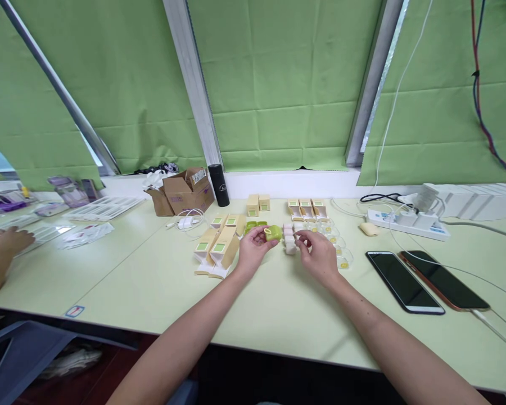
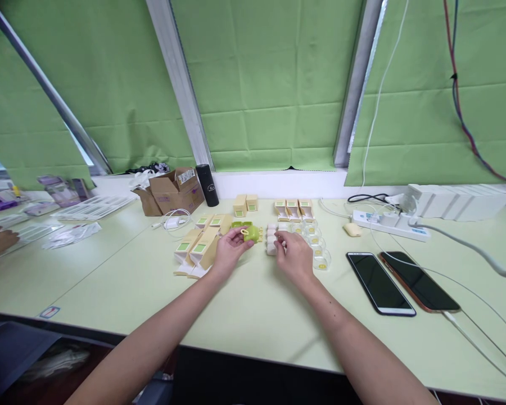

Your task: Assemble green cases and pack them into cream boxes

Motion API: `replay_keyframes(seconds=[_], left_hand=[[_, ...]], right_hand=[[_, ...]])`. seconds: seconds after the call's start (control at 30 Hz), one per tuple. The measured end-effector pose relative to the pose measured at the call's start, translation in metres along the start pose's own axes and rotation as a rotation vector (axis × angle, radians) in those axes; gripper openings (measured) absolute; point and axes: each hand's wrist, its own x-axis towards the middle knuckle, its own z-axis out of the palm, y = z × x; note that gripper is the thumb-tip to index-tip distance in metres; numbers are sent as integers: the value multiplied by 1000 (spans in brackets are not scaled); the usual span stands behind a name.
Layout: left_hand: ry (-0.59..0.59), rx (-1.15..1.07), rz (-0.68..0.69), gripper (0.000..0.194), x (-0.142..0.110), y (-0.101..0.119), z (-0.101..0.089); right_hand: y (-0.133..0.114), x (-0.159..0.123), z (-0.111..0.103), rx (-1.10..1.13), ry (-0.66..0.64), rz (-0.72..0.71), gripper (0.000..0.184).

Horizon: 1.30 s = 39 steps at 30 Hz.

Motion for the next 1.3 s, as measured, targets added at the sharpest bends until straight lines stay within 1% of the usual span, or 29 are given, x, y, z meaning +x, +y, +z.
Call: replay_keyframes(seconds=[0.1, 0.2, 0.3, 0.43, 0.57, 0.7, 0.8, 0.9, 0.97, 1.03, 1.07, 1.13, 1.2, 1.3], left_hand=[[22, -151, -105, 68, 2, 1, -1], [29, -201, -136, 69, 1, 0, -1], [-7, -202, -132, 68, 0, -3, -1], [-39, -187, -91, 67, -1, -9, -3], [-51, -165, -64, 69, -1, -12, -5], [-58, -145, -35, 70, -1, -10, -5], [-59, -129, -33, 70, -1, -8, -5], [-51, -110, -10, 69, 0, -8, -6], [-47, -103, 3, 68, 1, -8, -6], [-44, -107, 7, 68, 1, -8, -6], [-45, -111, 7, 68, 1, -8, -6], [-46, -120, 8, 67, 1, -7, -6], [-46, -124, 12, 65, 1, -7, -5], [-43, -121, 20, 63, 0, -7, -4]], right_hand=[[4, -1, 2, -189, -59, -140, 20], [4, -3, 5, -311, -122, -238, 28], [3, -4, 6, -380, -135, -279, 30], [4, -4, 7, -422, -144, -297, 24], [3, -3, 7, -408, -173, -288, 19], [3, -4, 8, -408, -187, -285, 19], [5, -4, 10, -364, -171, -248, 20], [9, -3, 12, -195, -102, -140, 17], [9, 0, 12, 20, -30, -24, 16], [7, 3, 11, 313, 22, 117, 29], [4, 4, 11, 480, 22, 192, 37], [-2, 5, 9, 807, -40, 346, 46], [-9, 5, 6, 1089, -118, 483, 49], [-18, 3, 2, 1320, -173, 604, 45]])
